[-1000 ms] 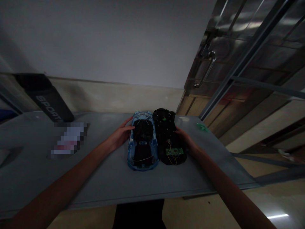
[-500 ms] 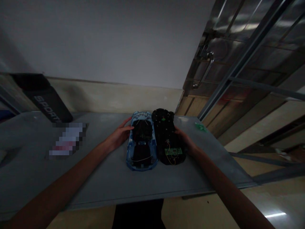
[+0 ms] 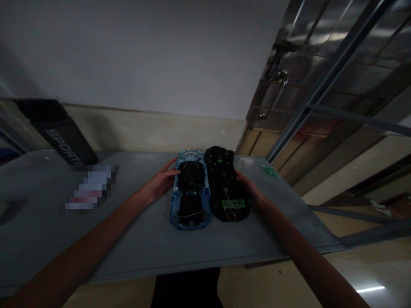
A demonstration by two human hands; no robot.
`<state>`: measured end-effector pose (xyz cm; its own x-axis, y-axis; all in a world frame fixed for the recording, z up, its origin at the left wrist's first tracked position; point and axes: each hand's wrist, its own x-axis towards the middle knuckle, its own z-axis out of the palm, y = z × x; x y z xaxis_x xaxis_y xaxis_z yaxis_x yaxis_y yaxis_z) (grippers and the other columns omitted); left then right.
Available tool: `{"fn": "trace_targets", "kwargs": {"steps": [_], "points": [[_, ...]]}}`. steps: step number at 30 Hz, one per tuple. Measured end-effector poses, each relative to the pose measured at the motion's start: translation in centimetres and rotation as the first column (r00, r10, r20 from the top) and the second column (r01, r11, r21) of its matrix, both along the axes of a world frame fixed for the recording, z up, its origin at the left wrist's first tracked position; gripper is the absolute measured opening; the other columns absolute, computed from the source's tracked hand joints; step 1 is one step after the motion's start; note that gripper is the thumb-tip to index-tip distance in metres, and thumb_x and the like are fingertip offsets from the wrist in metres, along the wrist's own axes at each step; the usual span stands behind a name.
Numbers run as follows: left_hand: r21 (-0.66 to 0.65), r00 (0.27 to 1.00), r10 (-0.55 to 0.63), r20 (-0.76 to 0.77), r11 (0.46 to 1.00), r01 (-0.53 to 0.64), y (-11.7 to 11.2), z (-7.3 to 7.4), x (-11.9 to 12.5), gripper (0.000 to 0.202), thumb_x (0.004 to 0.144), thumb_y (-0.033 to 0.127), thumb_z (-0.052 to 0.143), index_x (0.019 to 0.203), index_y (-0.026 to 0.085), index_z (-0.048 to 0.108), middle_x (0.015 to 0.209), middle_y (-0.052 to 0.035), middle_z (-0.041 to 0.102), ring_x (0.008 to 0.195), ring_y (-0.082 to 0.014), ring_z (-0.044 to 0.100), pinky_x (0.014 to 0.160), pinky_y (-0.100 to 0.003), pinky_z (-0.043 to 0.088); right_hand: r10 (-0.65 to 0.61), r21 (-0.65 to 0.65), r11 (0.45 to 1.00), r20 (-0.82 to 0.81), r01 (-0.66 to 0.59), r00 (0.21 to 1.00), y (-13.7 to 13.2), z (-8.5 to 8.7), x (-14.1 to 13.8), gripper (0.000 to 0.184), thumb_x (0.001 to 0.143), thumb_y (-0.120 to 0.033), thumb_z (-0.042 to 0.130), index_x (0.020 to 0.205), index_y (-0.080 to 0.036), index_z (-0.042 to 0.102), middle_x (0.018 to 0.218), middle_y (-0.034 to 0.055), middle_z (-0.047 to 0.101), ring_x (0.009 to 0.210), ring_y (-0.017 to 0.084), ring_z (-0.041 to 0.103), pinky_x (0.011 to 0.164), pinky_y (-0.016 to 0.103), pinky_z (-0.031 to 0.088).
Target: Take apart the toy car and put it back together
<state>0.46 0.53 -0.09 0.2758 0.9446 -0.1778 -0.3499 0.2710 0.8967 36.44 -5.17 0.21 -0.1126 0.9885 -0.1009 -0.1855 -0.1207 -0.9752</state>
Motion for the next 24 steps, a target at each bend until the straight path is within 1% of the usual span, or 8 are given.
{"fn": "trace_targets", "kwargs": {"steps": [4, 8, 10, 15, 19, 22, 24], "points": [[-0.013, 0.999, 0.02, -0.036, 1.0, -0.02, -0.1, 0.08, 0.11, 0.091, 0.086, 0.02, 0.105, 0.169, 0.034, 0.074, 0.15, -0.009, 0.093, 0.139, -0.0348, 0.088, 0.121, -0.047, 0.07, -0.011, -0.003, 1.0, 0.007, 0.011, 1.0, -0.08, 0.01, -0.03, 0.045, 0.08, -0.04, 0.079, 0.125, -0.034, 0.086, 0.122, 0.0069, 0.094, 0.12, 0.04, 0.089, 0.109, 0.056, 0.07], [-0.008, 0.999, 0.018, -0.044, 1.0, -0.019, -0.1, 0.01, 0.12, 0.094, 0.085, 0.022, 0.106, 0.172, 0.032, 0.071, 0.152, -0.0097, 0.092, 0.14, -0.0345, 0.088, 0.117, -0.046, 0.071, -0.031, -0.008, 0.999, 0.011, 0.031, 0.999, -0.2, 0.12, -0.32, 0.04, 0.081, -0.041, 0.077, 0.119, -0.038, 0.086, 0.12, 0.0061, 0.095, 0.121, 0.04, 0.088, 0.106, 0.055, 0.071], [-0.008, 0.999, 0.015, -0.043, 1.0, -0.015, -0.05, -0.04, 0.13, 0.093, 0.085, 0.021, 0.105, 0.171, 0.033, 0.072, 0.153, -0.0089, 0.092, 0.139, -0.0341, 0.088, 0.115, -0.045, 0.073, -0.027, -0.001, 1.0, 0.02, 0.027, 0.999, -0.24, 0.21, -0.44, 0.039, 0.079, -0.042, 0.078, 0.117, -0.038, 0.087, 0.121, 0.005, 0.095, 0.121, 0.04, 0.089, 0.106, 0.055, 0.071], [-0.011, 0.998, 0.011, -0.061, 1.0, -0.012, -0.03, 0.06, 0.15, 0.093, 0.086, 0.022, 0.104, 0.172, 0.035, 0.071, 0.153, -0.0088, 0.092, 0.141, -0.0353, 0.087, 0.116, -0.048, 0.073, -0.019, 0.008, 1.0, 0.035, 0.019, 0.999, -0.32, 0.34, -0.26, 0.042, 0.081, -0.042, 0.078, 0.121, -0.041, 0.088, 0.124, 0.0051, 0.095, 0.124, 0.041, 0.089, 0.109, 0.057, 0.071], [-0.011, 0.998, 0.008, -0.061, 1.0, -0.008, -0.12, 0.14, 0.13, 0.096, 0.085, 0.023, 0.104, 0.174, 0.035, 0.07, 0.153, -0.0098, 0.092, 0.144, -0.0369, 0.086, 0.121, -0.051, 0.071, 0.015, -0.001, 1.0, 0.032, -0.015, 0.999, 0.01, -0.11, 0.17, 0.04, 0.081, -0.043, 0.079, 0.121, -0.041, 0.087, 0.123, 0.0049, 0.094, 0.126, 0.041, 0.088, 0.113, 0.059, 0.072], [-0.012, 0.999, -0.006, -0.04, 1.0, 0.006, -0.07, 0.04, 0.05, 0.095, 0.086, 0.022, 0.105, 0.174, 0.034, 0.069, 0.153, -0.0092, 0.092, 0.143, -0.0354, 0.086, 0.122, -0.049, 0.07, 0.011, 0.02, 1.0, 0.019, -0.011, 1.0, 0.32, -0.51, 0.29, 0.04, 0.079, -0.042, 0.08, 0.119, -0.04, 0.087, 0.121, 0.0043, 0.094, 0.125, 0.041, 0.088, 0.112, 0.058, 0.073], [-0.007, 1.0, -0.016, -0.024, 1.0, 0.016, 0.01, -0.08, -0.02, 0.091, 0.087, 0.021, 0.104, 0.171, 0.035, 0.072, 0.15, -0.0083, 0.092, 0.142, -0.0351, 0.086, 0.121, -0.048, 0.07, 0.007, 0.031, 0.999, 0.011, -0.008, 1.0, 0.35, -0.55, 0.24, 0.041, 0.08, -0.041, 0.08, 0.121, -0.039, 0.087, 0.121, 0.0045, 0.094, 0.124, 0.04, 0.088, 0.112, 0.056, 0.073]]}}
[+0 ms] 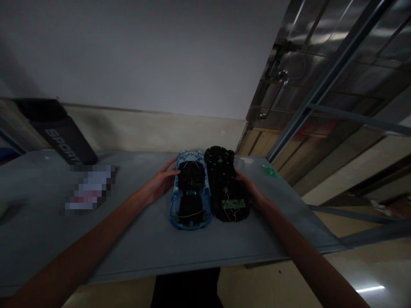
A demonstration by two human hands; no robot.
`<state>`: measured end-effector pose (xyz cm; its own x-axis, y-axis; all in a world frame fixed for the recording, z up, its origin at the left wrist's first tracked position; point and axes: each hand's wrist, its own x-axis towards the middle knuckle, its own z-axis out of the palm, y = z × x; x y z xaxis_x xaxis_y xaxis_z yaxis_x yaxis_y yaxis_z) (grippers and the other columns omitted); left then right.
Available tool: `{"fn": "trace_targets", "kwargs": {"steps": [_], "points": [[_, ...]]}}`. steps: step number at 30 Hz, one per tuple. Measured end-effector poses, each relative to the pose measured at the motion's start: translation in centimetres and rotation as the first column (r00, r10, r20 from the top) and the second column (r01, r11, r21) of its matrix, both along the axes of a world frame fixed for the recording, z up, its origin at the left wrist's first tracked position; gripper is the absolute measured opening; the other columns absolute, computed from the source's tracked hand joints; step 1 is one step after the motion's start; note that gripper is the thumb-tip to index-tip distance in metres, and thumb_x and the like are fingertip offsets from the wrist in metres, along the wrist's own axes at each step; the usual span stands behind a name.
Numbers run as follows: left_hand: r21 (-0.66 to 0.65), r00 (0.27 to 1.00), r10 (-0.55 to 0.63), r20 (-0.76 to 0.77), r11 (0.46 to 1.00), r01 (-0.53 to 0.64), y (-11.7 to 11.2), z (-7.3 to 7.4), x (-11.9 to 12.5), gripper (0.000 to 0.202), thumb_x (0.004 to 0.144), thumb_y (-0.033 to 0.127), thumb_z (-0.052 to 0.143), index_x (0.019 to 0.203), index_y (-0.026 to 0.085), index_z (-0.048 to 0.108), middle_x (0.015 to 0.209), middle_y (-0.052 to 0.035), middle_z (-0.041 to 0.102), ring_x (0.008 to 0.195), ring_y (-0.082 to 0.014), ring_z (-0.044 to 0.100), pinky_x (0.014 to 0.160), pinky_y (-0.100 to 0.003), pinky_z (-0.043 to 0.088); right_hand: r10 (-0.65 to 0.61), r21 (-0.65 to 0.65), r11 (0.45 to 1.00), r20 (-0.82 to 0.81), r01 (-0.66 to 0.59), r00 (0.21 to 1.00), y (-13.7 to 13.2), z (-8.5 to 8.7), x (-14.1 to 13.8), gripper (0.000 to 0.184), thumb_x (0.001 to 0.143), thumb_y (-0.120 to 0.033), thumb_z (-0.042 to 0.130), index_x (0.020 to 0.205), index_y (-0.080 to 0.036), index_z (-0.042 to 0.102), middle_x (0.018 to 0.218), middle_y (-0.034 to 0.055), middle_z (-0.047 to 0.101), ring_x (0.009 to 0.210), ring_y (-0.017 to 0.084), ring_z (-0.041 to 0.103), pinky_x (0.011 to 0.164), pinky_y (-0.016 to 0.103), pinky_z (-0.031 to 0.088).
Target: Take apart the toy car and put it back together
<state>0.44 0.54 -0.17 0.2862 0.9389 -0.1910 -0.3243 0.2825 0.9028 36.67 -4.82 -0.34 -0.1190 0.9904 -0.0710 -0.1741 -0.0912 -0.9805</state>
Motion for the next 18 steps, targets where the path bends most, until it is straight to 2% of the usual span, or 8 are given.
{"fn": "trace_targets", "kwargs": {"steps": [4, 7, 9, 13, 18], "points": [[0.013, 1.0, -0.006, 0.015, 1.0, 0.006, 0.15, -0.28, -0.18, 0.092, 0.086, 0.021, 0.105, 0.17, 0.036, 0.072, 0.149, -0.0073, 0.093, 0.143, -0.0366, 0.086, 0.121, -0.05, 0.07, -0.018, -0.018, 1.0, -0.011, 0.018, 1.0, -0.29, 0.37, -0.14, 0.039, 0.082, -0.039, 0.08, 0.121, -0.035, 0.088, 0.122, 0.0053, 0.095, 0.122, 0.039, 0.089, 0.108, 0.053, 0.074], [0.015, 0.999, -0.026, 0.026, 1.0, 0.025, 0.22, -0.41, -0.3, 0.097, 0.085, 0.023, 0.106, 0.173, 0.038, 0.07, 0.151, -0.0074, 0.093, 0.145, -0.0382, 0.085, 0.119, -0.051, 0.071, -0.017, -0.035, 0.999, -0.005, 0.017, 1.0, -0.34, 0.51, -0.08, 0.039, 0.08, -0.038, 0.081, 0.118, -0.037, 0.089, 0.12, 0.0042, 0.095, 0.119, 0.039, 0.09, 0.104, 0.051, 0.075], [0.013, 0.999, -0.027, 0.025, 1.0, 0.026, 0.22, -0.39, -0.28, 0.092, 0.086, 0.022, 0.106, 0.17, 0.04, 0.073, 0.151, -0.0069, 0.093, 0.145, -0.0381, 0.085, 0.119, -0.051, 0.071, -0.009, -0.034, 0.999, 0.0, 0.009, 1.0, -0.24, 0.44, -0.02, 0.041, 0.079, -0.038, 0.082, 0.119, -0.037, 0.089, 0.119, 0.004, 0.096, 0.119, 0.039, 0.09, 0.103, 0.052, 0.076], [0.008, 0.999, -0.001, 0.034, 1.0, 0.0, 0.03, -0.06, -0.03, 0.083, 0.086, 0.018, 0.105, 0.162, 0.037, 0.078, 0.148, -0.0067, 0.094, 0.138, -0.0358, 0.088, 0.117, -0.049, 0.072, -0.034, -0.036, 0.999, -0.002, 0.034, 0.999, -0.13, 0.34, -0.16, 0.047, 0.079, -0.039, 0.081, 0.126, -0.036, 0.088, 0.12, 0.0063, 0.095, 0.119, 0.04, 0.089, 0.106, 0.054, 0.075], [-0.006, 0.999, 0.02, 0.039, 1.0, -0.019, -0.05, 0.13, 0.08, 0.08, 0.087, 0.014, 0.103, 0.161, 0.033, 0.079, 0.138, -0.006, 0.096, 0.128, -0.0317, 0.09, 0.111, -0.043, 0.072, -0.038, -0.05, 0.998, 0.004, 0.038, 0.999, -0.55, 0.94, -0.48, 0.042, 0.08, -0.038, 0.078, 0.121, -0.035, 0.086, 0.12, 0.0066, 0.095, 0.12, 0.039, 0.089, 0.113, 0.055, 0.072]]}}
